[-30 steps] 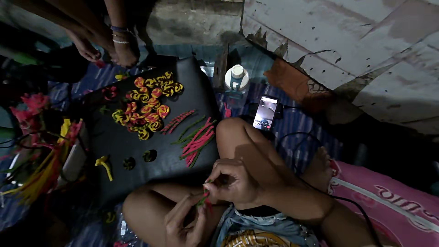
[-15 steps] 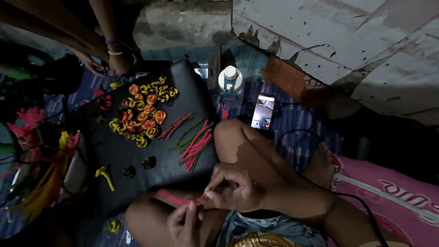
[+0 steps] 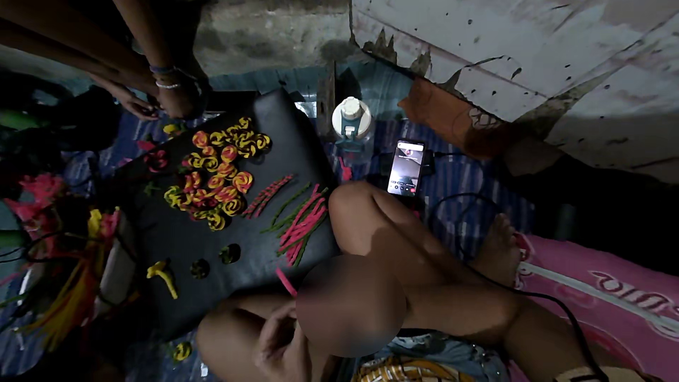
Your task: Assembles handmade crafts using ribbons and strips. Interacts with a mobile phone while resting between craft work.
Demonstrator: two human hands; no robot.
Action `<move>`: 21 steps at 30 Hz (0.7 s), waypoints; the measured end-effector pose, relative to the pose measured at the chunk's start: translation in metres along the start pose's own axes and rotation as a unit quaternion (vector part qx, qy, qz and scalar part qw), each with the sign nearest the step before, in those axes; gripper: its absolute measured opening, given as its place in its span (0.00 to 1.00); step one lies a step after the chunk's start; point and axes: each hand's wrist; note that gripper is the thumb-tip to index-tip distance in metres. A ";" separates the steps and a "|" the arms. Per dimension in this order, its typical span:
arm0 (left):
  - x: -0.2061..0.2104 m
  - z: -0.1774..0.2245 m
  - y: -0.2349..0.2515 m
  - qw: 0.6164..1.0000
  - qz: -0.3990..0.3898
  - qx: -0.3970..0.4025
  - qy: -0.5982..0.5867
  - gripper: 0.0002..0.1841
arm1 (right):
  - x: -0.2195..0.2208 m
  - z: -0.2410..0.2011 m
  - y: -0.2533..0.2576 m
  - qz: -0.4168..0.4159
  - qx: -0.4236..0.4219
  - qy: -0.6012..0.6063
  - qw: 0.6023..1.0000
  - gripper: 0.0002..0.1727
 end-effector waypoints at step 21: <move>-0.008 0.008 -0.008 0.986 -0.089 0.120 0.078 0.12 | -0.004 -0.006 0.011 0.076 0.163 0.151 0.972 0.11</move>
Point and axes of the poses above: each hand's wrist, its own y-axis towards the middle knuckle, its own x-axis out of the palm, z = x × y, and after that the axes turned 1 degree about -x, right-handed
